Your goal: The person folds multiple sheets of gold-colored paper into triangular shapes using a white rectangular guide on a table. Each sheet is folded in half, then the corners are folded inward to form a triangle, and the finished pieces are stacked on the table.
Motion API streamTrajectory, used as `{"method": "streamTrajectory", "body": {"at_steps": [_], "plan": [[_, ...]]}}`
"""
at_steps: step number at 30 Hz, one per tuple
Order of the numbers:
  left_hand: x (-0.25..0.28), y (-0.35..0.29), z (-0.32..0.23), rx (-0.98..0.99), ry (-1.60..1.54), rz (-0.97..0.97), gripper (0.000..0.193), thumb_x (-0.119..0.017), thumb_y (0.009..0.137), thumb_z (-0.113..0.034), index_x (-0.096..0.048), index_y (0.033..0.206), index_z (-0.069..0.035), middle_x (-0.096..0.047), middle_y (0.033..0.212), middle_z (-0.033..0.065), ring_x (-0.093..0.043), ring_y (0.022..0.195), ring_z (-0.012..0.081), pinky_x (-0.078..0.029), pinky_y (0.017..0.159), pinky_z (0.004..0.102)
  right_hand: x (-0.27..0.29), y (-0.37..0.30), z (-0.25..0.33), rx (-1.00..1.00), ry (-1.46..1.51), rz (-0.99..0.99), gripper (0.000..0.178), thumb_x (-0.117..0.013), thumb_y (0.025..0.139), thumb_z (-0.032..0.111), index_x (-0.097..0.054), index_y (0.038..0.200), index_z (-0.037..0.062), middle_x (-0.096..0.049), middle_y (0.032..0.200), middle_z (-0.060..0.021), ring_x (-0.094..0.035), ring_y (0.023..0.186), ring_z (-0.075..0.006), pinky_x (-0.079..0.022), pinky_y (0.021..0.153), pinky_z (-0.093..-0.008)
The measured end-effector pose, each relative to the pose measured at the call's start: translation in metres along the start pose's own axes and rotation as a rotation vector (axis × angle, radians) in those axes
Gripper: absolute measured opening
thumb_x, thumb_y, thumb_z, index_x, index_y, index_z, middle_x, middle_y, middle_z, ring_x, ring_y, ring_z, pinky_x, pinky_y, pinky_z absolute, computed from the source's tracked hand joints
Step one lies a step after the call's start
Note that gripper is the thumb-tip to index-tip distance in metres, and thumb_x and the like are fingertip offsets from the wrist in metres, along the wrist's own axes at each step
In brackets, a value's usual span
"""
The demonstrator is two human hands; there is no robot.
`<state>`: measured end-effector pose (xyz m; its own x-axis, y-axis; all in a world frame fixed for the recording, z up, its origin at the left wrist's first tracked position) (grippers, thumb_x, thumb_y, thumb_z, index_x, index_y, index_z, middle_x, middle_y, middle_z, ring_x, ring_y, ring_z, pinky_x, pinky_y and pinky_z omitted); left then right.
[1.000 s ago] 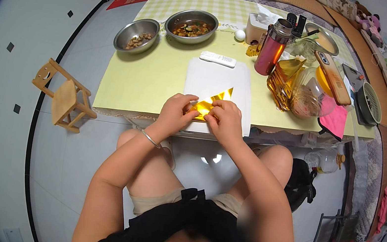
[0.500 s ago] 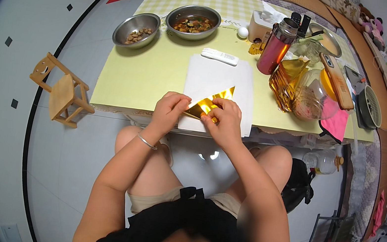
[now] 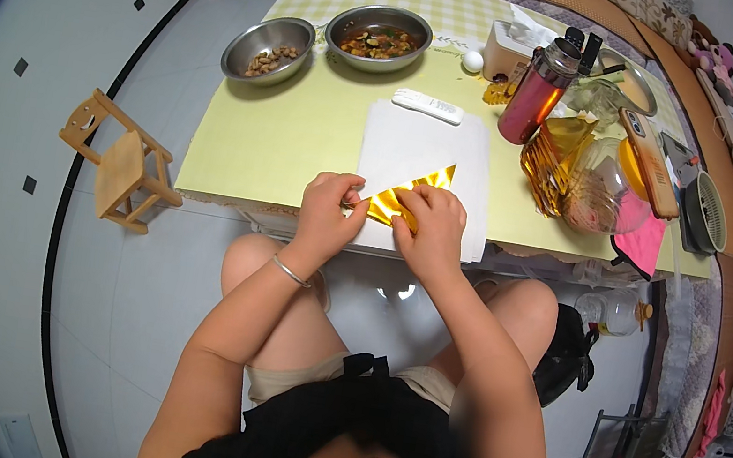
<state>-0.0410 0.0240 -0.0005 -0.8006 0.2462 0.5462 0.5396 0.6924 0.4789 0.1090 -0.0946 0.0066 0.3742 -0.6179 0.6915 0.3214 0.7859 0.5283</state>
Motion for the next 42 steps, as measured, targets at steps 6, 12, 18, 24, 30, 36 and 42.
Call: {"method": "streamTrajectory", "body": {"at_steps": [6, 12, 18, 24, 30, 36, 42], "plan": [[0.006, 0.002, -0.012, -0.127, 0.263, 0.000, 0.035, -0.075, 0.072, -0.003, -0.069, 0.107, -0.002, -0.062, 0.084, 0.0101, -0.061, 0.079, 0.0259, -0.051, 0.070, 0.0360, -0.003, -0.002, 0.000, 0.105, -0.141, 0.062, 0.038, -0.074, 0.085, 0.021, -0.073, 0.123, 0.0232, -0.060, 0.121, -0.0097, -0.053, 0.115, -0.0315, -0.037, 0.105, -0.0560], [0.001, -0.009, -0.041, -0.479, 0.448, 0.135, 0.034, -0.067, 0.076, -0.002, -0.068, 0.110, 0.002, -0.065, 0.104, 0.0170, -0.064, 0.095, 0.0328, -0.053, 0.084, 0.0403, -0.003, -0.002, 0.001, 0.091, -0.150, 0.082, 0.035, -0.073, 0.086, 0.023, -0.074, 0.122, 0.0232, -0.059, 0.125, -0.0101, -0.053, 0.119, -0.0304, -0.036, 0.106, -0.0553], [-0.006, -0.030, -0.050, -0.531, 0.553, 0.209, 0.042, -0.065, 0.081, -0.009, -0.063, 0.118, 0.010, -0.064, 0.118, 0.0237, -0.063, 0.111, 0.0358, -0.052, 0.094, 0.0417, 0.004, -0.004, -0.005, 0.155, -0.146, 0.140, 0.044, -0.073, 0.087, 0.024, -0.068, 0.130, 0.0227, -0.060, 0.126, -0.0090, -0.052, 0.120, -0.0290, -0.035, 0.107, -0.0537], [-0.018, -0.002, -0.047, -0.215, 0.484, 0.315, 0.028, -0.076, 0.076, -0.013, -0.066, 0.099, -0.001, -0.066, 0.100, 0.0145, -0.061, 0.100, 0.0344, -0.048, 0.085, 0.0442, 0.022, 0.015, -0.022, 0.087, 0.009, 0.242, 0.060, -0.067, 0.089, 0.014, -0.053, 0.147, 0.0219, -0.060, 0.127, -0.0110, -0.062, 0.108, -0.0303, -0.052, 0.089, -0.0454], [-0.015, 0.026, -0.044, -0.206, 0.571, -0.040, 0.043, -0.088, 0.069, -0.021, -0.068, 0.102, 0.000, -0.068, 0.097, 0.0122, -0.060, 0.102, 0.0353, -0.044, 0.093, 0.0487, 0.027, 0.057, -0.033, 0.202, -0.249, 0.314, 0.066, -0.060, 0.088, 0.008, -0.044, 0.152, 0.0133, -0.060, 0.131, -0.0114, -0.064, 0.111, -0.0303, -0.052, 0.091, -0.0462], [-0.027, 0.041, -0.053, -0.046, 0.592, 0.390, 0.023, -0.080, 0.075, -0.013, -0.071, 0.091, -0.001, -0.066, 0.107, 0.0222, -0.061, 0.093, 0.0362, -0.049, 0.089, 0.0449, 0.016, 0.082, -0.040, 0.478, -0.313, 0.491, 0.058, -0.062, 0.084, 0.006, -0.055, 0.142, 0.0121, -0.065, 0.108, -0.0064, -0.060, 0.111, -0.0267, -0.032, 0.118, -0.0453], [-0.061, 0.004, -0.040, -0.258, 0.612, 0.267, 0.039, -0.063, 0.087, -0.010, -0.063, 0.120, 0.011, -0.059, 0.131, 0.0294, -0.056, 0.125, 0.0423, -0.051, 0.102, 0.0442, 0.010, 0.066, -0.052, 0.646, -0.239, 0.533, 0.043, -0.061, 0.093, 0.019, -0.058, 0.135, 0.0076, -0.064, 0.124, -0.0096, -0.055, 0.128, -0.0280, -0.028, 0.123, -0.0477]]}}
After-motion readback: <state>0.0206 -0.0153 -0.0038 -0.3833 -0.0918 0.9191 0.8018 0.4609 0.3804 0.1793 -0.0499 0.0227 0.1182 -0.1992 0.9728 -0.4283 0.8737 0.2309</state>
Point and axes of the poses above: each hand's wrist, its own y-axis towards the middle knuckle, its own x-axis out of the back of the hand, z = x × y, the point moved 3 cm from there along y, towards the middle knuckle
